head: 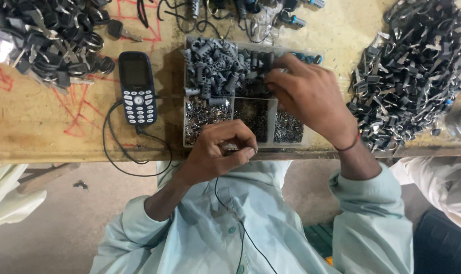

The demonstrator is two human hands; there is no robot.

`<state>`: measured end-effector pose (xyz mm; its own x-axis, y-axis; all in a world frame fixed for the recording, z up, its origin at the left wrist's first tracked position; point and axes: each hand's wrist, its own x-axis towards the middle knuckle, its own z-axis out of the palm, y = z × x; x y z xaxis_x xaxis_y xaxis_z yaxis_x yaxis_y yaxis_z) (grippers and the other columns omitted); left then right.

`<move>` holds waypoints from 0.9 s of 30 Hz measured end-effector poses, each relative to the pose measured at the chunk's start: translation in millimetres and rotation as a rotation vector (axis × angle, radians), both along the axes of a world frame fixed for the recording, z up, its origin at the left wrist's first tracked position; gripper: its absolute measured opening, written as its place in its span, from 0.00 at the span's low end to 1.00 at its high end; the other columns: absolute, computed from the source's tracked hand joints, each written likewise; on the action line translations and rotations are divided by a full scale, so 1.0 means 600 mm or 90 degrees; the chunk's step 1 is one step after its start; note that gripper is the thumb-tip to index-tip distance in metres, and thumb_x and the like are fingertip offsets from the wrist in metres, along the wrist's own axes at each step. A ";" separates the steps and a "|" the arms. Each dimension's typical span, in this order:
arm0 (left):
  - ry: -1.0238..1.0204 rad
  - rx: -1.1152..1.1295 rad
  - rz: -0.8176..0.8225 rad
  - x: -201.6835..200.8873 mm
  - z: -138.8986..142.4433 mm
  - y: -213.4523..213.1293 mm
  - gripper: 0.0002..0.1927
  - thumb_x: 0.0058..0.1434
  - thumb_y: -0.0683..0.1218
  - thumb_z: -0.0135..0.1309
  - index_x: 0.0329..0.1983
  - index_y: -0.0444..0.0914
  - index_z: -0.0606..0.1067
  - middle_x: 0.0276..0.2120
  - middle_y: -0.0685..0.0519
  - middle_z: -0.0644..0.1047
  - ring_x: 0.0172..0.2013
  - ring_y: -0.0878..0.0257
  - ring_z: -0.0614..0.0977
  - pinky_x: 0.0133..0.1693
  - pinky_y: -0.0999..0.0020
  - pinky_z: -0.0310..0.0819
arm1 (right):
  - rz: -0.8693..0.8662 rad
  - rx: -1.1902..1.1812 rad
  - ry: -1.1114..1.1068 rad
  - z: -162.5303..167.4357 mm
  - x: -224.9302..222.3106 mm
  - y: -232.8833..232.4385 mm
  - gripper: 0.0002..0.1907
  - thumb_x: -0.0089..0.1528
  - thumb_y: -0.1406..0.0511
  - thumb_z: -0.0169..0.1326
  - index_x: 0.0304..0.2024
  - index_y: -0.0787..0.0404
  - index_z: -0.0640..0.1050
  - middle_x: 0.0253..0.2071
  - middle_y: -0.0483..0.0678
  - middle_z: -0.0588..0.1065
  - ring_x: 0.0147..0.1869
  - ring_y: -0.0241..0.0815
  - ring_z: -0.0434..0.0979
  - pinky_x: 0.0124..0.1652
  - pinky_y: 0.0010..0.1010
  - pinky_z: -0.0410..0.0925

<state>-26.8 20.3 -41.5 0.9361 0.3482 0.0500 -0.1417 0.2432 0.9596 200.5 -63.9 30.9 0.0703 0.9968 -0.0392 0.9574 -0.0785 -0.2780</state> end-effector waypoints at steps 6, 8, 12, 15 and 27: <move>0.028 -0.033 0.014 0.003 -0.007 -0.010 0.03 0.63 0.40 0.59 0.38 0.35 0.77 0.34 0.56 0.78 0.35 0.72 0.80 0.38 0.76 0.76 | -0.148 0.071 0.241 -0.014 -0.010 -0.035 0.10 0.66 0.77 0.54 0.48 0.65 0.72 0.48 0.54 0.76 0.44 0.51 0.80 0.41 0.35 0.73; 0.034 -0.068 0.012 0.004 -0.009 -0.014 0.04 0.64 0.40 0.58 0.39 0.35 0.77 0.35 0.56 0.78 0.36 0.72 0.80 0.39 0.75 0.77 | -0.160 0.107 0.239 -0.024 -0.019 -0.043 0.12 0.64 0.78 0.54 0.48 0.66 0.71 0.48 0.54 0.77 0.43 0.51 0.79 0.44 0.36 0.73; 0.054 -0.175 0.006 0.005 -0.014 -0.024 0.05 0.65 0.41 0.57 0.41 0.33 0.77 0.35 0.55 0.78 0.36 0.71 0.80 0.40 0.75 0.78 | -0.123 0.077 0.247 -0.016 -0.053 -0.072 0.14 0.61 0.77 0.59 0.47 0.66 0.70 0.42 0.55 0.74 0.42 0.51 0.78 0.42 0.36 0.71; 0.068 -0.267 -0.006 0.008 -0.018 -0.030 0.05 0.65 0.39 0.57 0.41 0.32 0.77 0.34 0.54 0.78 0.35 0.69 0.80 0.39 0.73 0.78 | -0.079 0.064 0.363 -0.002 -0.086 -0.100 0.18 0.59 0.77 0.59 0.49 0.65 0.70 0.45 0.54 0.74 0.45 0.48 0.79 0.43 0.33 0.73; 0.149 -0.356 -0.006 0.009 0.012 -0.043 0.05 0.62 0.40 0.59 0.37 0.32 0.76 0.29 0.55 0.77 0.29 0.72 0.76 0.32 0.75 0.73 | -0.144 0.177 0.347 -0.025 -0.105 -0.131 0.20 0.58 0.72 0.67 0.51 0.59 0.77 0.55 0.52 0.77 0.58 0.47 0.80 0.53 0.32 0.75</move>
